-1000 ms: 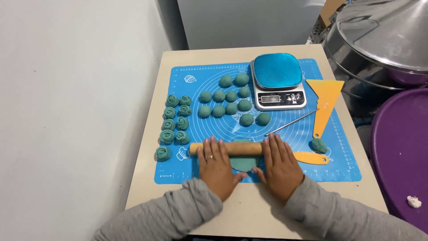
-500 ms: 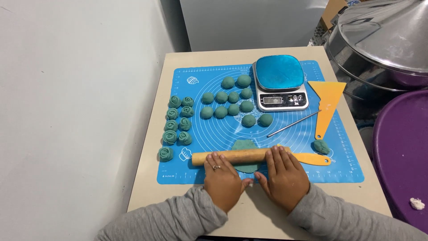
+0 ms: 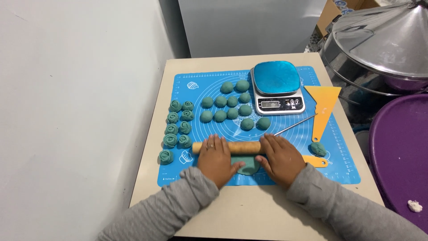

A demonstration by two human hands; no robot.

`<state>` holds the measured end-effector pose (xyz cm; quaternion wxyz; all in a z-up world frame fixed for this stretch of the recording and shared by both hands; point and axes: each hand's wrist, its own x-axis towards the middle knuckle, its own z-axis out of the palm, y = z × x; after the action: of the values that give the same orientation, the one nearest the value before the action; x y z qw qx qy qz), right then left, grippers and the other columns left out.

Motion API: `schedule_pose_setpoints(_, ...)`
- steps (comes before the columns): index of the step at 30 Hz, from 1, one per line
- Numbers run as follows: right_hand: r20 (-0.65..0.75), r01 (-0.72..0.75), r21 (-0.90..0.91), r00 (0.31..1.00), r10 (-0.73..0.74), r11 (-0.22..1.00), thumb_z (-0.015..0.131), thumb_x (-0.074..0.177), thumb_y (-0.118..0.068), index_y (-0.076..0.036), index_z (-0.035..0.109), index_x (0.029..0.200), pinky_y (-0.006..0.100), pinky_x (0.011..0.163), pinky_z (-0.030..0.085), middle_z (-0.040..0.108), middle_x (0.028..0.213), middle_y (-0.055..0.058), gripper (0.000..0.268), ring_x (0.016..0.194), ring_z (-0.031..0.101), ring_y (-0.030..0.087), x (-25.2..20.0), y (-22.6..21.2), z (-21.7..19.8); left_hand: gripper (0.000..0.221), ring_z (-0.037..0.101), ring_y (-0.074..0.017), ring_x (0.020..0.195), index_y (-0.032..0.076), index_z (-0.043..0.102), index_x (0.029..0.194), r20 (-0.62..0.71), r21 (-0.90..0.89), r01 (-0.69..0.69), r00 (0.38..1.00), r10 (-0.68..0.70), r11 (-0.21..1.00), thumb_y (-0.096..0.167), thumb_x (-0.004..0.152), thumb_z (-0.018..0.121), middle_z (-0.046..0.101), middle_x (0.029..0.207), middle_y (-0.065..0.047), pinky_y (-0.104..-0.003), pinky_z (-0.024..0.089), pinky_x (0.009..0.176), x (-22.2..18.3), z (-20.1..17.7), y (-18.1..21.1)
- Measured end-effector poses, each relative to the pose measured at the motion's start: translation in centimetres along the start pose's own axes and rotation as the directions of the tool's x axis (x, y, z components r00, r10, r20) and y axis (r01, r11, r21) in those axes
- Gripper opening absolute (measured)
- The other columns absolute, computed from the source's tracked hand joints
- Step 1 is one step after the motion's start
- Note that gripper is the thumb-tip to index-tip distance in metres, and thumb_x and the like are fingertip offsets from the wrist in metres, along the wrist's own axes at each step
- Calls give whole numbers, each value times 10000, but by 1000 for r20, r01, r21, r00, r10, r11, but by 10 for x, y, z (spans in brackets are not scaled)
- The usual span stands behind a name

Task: Rolling out and shaping blue dough into small decorative roses using a rolling pin and a scraper on a silicone mat.

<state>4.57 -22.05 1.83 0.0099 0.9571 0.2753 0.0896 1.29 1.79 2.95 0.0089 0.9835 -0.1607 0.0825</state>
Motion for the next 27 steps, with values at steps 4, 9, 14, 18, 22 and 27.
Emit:
schedule_pose_setpoints(4,-372,218,-4,906,-203,976,532,984,-458,16,603,1280,528,961,522,660,1263,245,564,1123,648,427,-32,-9,-5,1083,504,-536,1274,-146,496,1363,-48,73,57,997,-54,996,815,874,591,537,1351,-395,-598,360,1094,-31,11,29)
schedule_pose_setpoints(9,-345,178,-9,923,-170,984,518,990,-462,11,634,1277,522,991,533,684,1247,227,565,1138,670,407,-39,-12,-4,1056,514,-562,1253,-215,459,1355,-34,117,49,998,-45,992,761,956,518,542,1316,-427,-611,362,1084,-35,15,34)
schedule_pose_setpoints(14,-193,156,99,972,-135,983,383,1029,-515,-35,378,1523,503,1170,339,451,1534,205,689,1417,431,369,-3,18,24,1070,355,-481,1409,-85,345,1497,-8,36,52,999,-52,998,805,917,478,423,1488,-321,-570,229,1181,7,28,-2)
schedule_pose_setpoints(18,-207,166,114,968,-140,980,327,1039,-538,-32,377,1521,497,1199,296,421,1562,198,702,1455,386,363,3,21,28,997,385,-463,1406,-78,393,1475,-75,10,-4,997,5,1000,772,955,408,451,1469,-325,-552,267,1181,13,31,-12)
schedule_pose_setpoints(22,-276,211,92,944,-179,973,448,1014,-482,-12,504,1412,525,1070,463,593,1378,235,618,1248,582,410,-16,6,11,979,555,-469,1209,-89,566,1303,-153,130,29,988,-8,991,809,928,466,626,1241,-306,-567,410,1057,-8,26,12)
schedule_pose_setpoints(27,-338,144,-117,925,-176,983,502,954,-620,40,647,1263,513,1026,524,674,1264,244,743,1191,657,394,-42,-21,7,1024,549,-572,1227,-201,537,1299,-41,227,7,999,2,974,759,944,554,564,1266,-458,-645,411,1049,-40,32,42)
